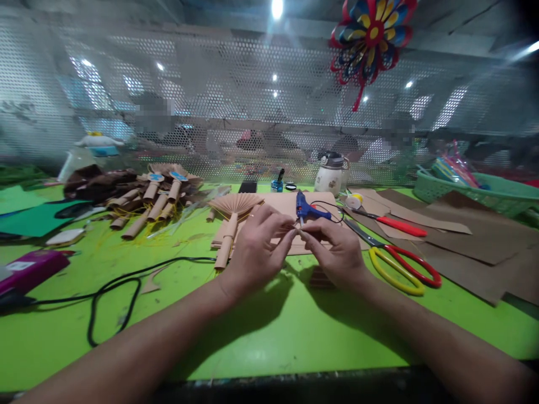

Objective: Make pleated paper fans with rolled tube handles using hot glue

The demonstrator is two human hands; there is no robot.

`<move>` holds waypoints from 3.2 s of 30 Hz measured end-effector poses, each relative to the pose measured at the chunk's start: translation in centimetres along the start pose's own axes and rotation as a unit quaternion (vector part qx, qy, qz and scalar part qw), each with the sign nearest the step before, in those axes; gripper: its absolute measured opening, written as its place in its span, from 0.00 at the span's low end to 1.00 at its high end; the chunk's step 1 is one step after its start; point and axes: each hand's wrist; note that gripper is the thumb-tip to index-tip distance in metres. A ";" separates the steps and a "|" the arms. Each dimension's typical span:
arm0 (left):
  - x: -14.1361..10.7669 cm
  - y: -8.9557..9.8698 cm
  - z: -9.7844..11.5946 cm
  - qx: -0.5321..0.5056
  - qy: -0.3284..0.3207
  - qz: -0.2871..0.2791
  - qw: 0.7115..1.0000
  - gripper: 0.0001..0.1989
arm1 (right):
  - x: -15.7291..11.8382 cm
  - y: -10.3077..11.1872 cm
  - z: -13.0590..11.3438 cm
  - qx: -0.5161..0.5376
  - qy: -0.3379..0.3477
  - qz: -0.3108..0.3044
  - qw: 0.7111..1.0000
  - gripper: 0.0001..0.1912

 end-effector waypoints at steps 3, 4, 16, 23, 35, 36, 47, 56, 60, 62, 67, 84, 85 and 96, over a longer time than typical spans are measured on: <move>0.1 -0.1 -0.6 0.055 -0.049 -0.056 0.996 0.09 | 0.1 -0.1 0.2 0.100 -0.094 -0.019 0.990 0.05; 0.1 -0.1 -0.9 0.057 -0.045 -0.083 0.994 0.09 | 0.2 -0.2 0.2 0.126 -0.116 -0.021 0.985 0.06; -0.1 -0.6 -0.5 -0.053 0.126 -0.187 0.973 0.08 | 1.0 1.0 0.2 0.133 -0.151 -0.109 0.973 0.10; -0.6 -0.9 -0.5 -0.069 0.117 -0.213 0.968 0.08 | 1.6 1.8 0.1 0.148 -0.153 -0.174 0.961 0.13; 0.4 0.0 -0.6 -0.281 0.237 -0.312 0.876 0.14 | 1.6 2.1 0.8 0.337 -0.270 -0.232 0.872 0.14; 0.4 0.0 -0.6 -0.296 0.245 -0.312 0.869 0.14 | 1.7 2.1 0.7 0.324 -0.268 -0.231 0.878 0.14; 0.1 0.1 -1.5 -0.588 0.354 -0.286 0.669 0.08 | 2.3 2.8 -0.1 -0.002 0.154 -0.164 0.974 0.12; -0.2 0.4 -1.6 -0.614 0.367 -0.355 0.602 0.08 | 2.2 3.3 -0.2 0.044 0.135 -0.207 0.968 0.10; -0.3 0.1 -2.0 -0.550 0.357 -0.376 0.655 0.12 | 2.4 3.7 -0.2 0.025 0.110 -0.245 0.963 0.08; -0.1 0.1 -2.0 -0.480 0.348 -0.354 0.723 0.13 | 2.5 3.9 -0.2 0.018 0.077 -0.271 0.959 0.06; 0.6 0.6 -1.4 -0.208 0.201 -0.327 0.900 0.16 | 2.6 4.0 0.3 0.046 -0.052 -0.298 0.952 0.08; -0.5 -0.6 -1.9 0.056 0.051 -0.283 0.956 0.15 | 2.1 2.9 1.0 -0.042 0.005 -0.304 0.952 0.08; -0.4 -0.6 -1.8 0.047 0.063 -0.290 0.954 0.16 | 2.2 3.0 0.9 -0.053 0.021 -0.308 0.950 0.08; 0.0 -0.5 -1.3 -0.009 0.143 -0.335 0.931 0.14 | 2.1 2.8 0.6 -0.081 0.011 -0.322 0.943 0.09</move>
Point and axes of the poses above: each hand's wrist, its own x-axis towards the middle knuckle, its own y-axis out of the back of the hand, z = x × y, and after that the axes turned 2 degrees about -z, right-handed
